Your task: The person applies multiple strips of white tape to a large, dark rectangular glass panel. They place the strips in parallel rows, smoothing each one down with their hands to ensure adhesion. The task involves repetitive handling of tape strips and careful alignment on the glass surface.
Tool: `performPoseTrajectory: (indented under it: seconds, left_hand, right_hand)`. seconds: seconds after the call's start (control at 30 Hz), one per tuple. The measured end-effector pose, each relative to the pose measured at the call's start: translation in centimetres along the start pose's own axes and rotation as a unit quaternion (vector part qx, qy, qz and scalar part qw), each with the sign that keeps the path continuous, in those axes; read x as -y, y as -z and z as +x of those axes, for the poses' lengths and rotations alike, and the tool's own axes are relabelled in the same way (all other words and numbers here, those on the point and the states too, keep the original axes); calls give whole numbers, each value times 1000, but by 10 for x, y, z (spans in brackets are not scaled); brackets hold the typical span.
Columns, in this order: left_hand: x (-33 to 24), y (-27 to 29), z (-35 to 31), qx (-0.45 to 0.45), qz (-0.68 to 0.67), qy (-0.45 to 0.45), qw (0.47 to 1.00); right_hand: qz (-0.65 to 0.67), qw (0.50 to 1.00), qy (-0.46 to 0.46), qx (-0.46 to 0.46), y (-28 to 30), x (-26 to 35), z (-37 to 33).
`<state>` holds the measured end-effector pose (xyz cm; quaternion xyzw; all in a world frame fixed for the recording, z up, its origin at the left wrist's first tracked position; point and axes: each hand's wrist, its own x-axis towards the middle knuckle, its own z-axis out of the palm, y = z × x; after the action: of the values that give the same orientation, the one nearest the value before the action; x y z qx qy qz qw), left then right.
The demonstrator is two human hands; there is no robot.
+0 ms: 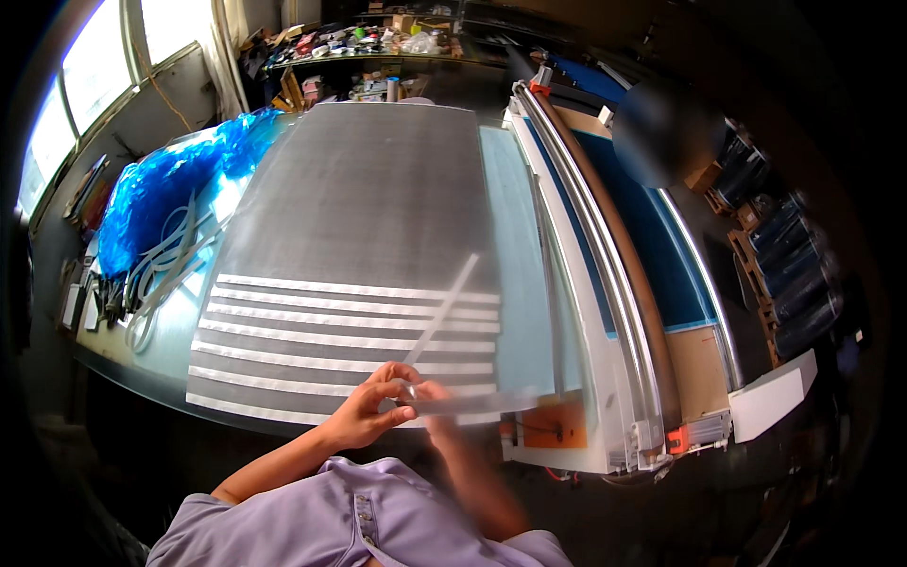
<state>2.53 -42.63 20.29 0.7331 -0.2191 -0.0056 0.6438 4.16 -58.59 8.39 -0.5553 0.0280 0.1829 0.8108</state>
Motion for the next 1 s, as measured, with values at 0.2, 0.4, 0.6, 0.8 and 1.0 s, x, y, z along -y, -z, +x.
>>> performPoseTrajectory:
  seconds: [0.2, 0.4, 0.6, 0.8, 1.0]
  left_hand:
    - [3, 7, 6, 121, -86, 100, 984]
    - [-6, 19, 13, 36, -29, 77, 996]
    - [10, 48, 6, 22, 93, -88, 992]
    - [100, 266, -3, -105, -206, 262, 937]
    - [139, 666, -28, -541, -261, -173, 780]
  right_hand:
    - [-6, 992, 45, -121, -49, -18, -3]
    - [-220, 929, 231, -186, -41, 40, -49]
    - [-177, 886, 355, -239, -67, 90, -68]
    - [104, 819, 425, -370, 75, 131, -128]
    - [200, 844, 315, -385, 119, 57, -126]
